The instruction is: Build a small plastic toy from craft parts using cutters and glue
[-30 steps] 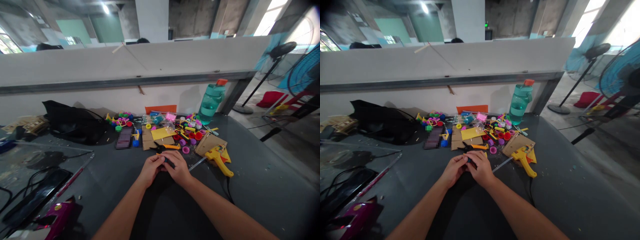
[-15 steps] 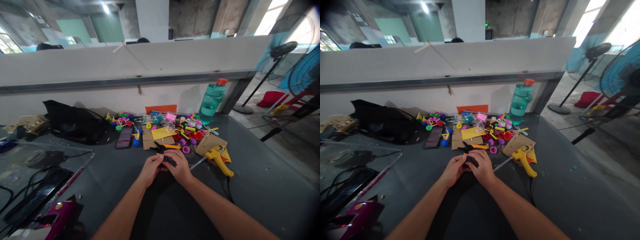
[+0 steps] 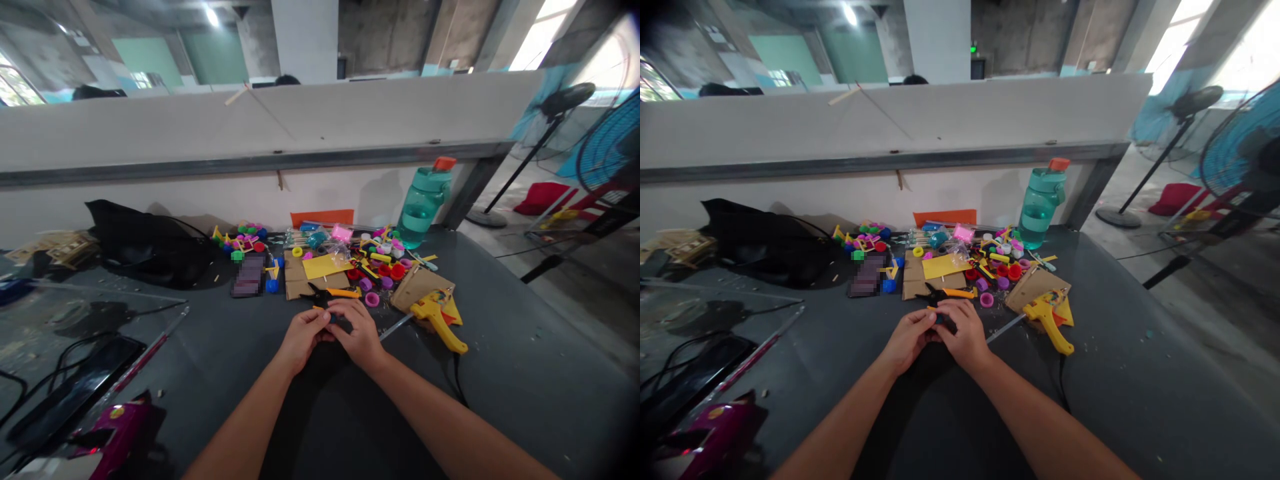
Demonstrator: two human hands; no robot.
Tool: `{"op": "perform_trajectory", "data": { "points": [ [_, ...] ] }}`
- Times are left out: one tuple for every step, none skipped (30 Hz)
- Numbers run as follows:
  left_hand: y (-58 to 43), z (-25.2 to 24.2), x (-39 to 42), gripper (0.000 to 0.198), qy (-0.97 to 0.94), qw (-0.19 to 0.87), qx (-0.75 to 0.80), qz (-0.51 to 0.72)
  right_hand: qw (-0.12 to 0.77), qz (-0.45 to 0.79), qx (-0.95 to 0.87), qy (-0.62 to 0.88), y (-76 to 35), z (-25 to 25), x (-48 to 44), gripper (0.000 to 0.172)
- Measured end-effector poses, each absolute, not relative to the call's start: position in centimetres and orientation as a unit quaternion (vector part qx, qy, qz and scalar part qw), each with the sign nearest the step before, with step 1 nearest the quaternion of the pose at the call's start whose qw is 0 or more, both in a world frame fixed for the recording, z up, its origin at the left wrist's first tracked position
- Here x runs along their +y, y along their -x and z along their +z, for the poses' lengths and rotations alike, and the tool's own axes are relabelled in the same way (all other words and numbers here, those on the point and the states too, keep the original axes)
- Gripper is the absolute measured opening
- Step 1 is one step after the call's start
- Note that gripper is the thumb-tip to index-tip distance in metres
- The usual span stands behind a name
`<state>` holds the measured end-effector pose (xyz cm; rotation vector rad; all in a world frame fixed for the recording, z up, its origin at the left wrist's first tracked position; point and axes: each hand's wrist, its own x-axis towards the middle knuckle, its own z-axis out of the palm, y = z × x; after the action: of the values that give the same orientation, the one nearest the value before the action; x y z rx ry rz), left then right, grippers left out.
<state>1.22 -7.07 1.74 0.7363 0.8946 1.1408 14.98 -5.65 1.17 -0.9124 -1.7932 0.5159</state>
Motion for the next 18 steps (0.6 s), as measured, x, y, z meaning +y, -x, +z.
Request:
{"op": "perform_trajectory", "data": {
  "points": [
    [-1.21, 1.73, -7.07, 0.024, -0.329, 0.687, 0.401, 0.509, 0.506, 0.216, -0.746, 0.375, -14.96, 1.20, -5.67, 0.026],
    [-1.19, 1.70, -7.08, 0.025, -0.327, 0.687, 0.403, 0.509, 0.504, 0.218, -0.751, 0.368, -14.95, 1.24, -5.69, 0.029],
    [-1.19, 1.67, -7.08, 0.026, -0.324, 0.687, 0.404, 0.510, 0.503, 0.218, -0.755, 0.360, -14.94, 1.26, -5.70, 0.032],
    [-1.19, 1.65, -7.07, 0.026, -0.321, 0.687, 0.404, 0.511, 0.502, 0.217, -0.759, 0.354, -14.94, 1.27, -5.69, 0.031],
    [-1.19, 1.65, -7.07, 0.027, -0.319, 0.687, 0.403, 0.513, 0.503, 0.216, -0.760, 0.352, -14.95, 1.25, -5.67, 0.029],
    [-1.20, 1.67, -7.07, 0.027, -0.319, 0.688, 0.402, 0.513, 0.505, 0.216, -0.757, 0.354, -14.96, 1.22, -5.65, 0.025],
    [-1.22, 1.71, -7.08, 0.027, -0.321, 0.690, 0.400, 0.511, 0.506, 0.217, -0.753, 0.360, -14.97, 1.17, -5.62, 0.022],
    [-1.24, 1.77, -7.08, 0.026, -0.324, 0.692, 0.399, 0.507, 0.508, 0.220, -0.747, 0.367, -14.98, 1.12, -5.60, 0.020],
    [-1.26, 1.84, -7.09, 0.025, -0.326, 0.694, 0.399, 0.504, 0.509, 0.224, -0.742, 0.374, -14.98, 1.07, -5.59, 0.019],
    [-1.27, 1.90, -7.09, 0.023, -0.327, 0.695, 0.399, 0.501, 0.509, 0.229, -0.739, 0.378, -14.98, 1.03, -5.60, 0.018],
    [-1.29, 1.93, -7.08, 0.023, -0.326, 0.696, 0.399, 0.500, 0.509, 0.233, -0.737, 0.378, -14.97, 1.02, -5.62, 0.019],
    [-1.29, 1.94, -7.07, 0.022, -0.321, 0.695, 0.401, 0.502, 0.507, 0.237, -0.738, 0.376, -14.96, 1.03, -5.65, 0.022],
    [-1.30, 1.91, -7.05, 0.022, -0.315, 0.694, 0.402, 0.507, 0.504, 0.240, -0.741, 0.373, -14.95, 1.06, -5.67, 0.025],
    [-1.29, 1.86, -7.02, 0.022, -0.310, 0.692, 0.403, 0.512, 0.501, 0.241, -0.745, 0.368, -14.95, 1.10, -5.69, 0.028],
    [-1.29, 1.79, -6.99, 0.022, -0.306, 0.690, 0.403, 0.518, 0.499, 0.240, -0.749, 0.364, -14.96, 1.14, -5.70, 0.029],
    [-1.28, 1.71, -6.96, 0.023, -0.304, 0.688, 0.403, 0.522, 0.498, 0.237, -0.751, 0.363, -14.97, 1.15, -5.68, 0.029],
    [-1.27, 1.64, -6.94, 0.023, -0.305, 0.686, 0.403, 0.523, 0.499, 0.233, -0.751, 0.364, -14.99, 1.14, -5.65, 0.027],
    [-1.27, 1.58, -6.93, 0.024, -0.309, 0.686, 0.401, 0.523, 0.502, 0.229, -0.749, 0.367, -15.00, 1.10, -5.61, 0.025]
  ]
}}
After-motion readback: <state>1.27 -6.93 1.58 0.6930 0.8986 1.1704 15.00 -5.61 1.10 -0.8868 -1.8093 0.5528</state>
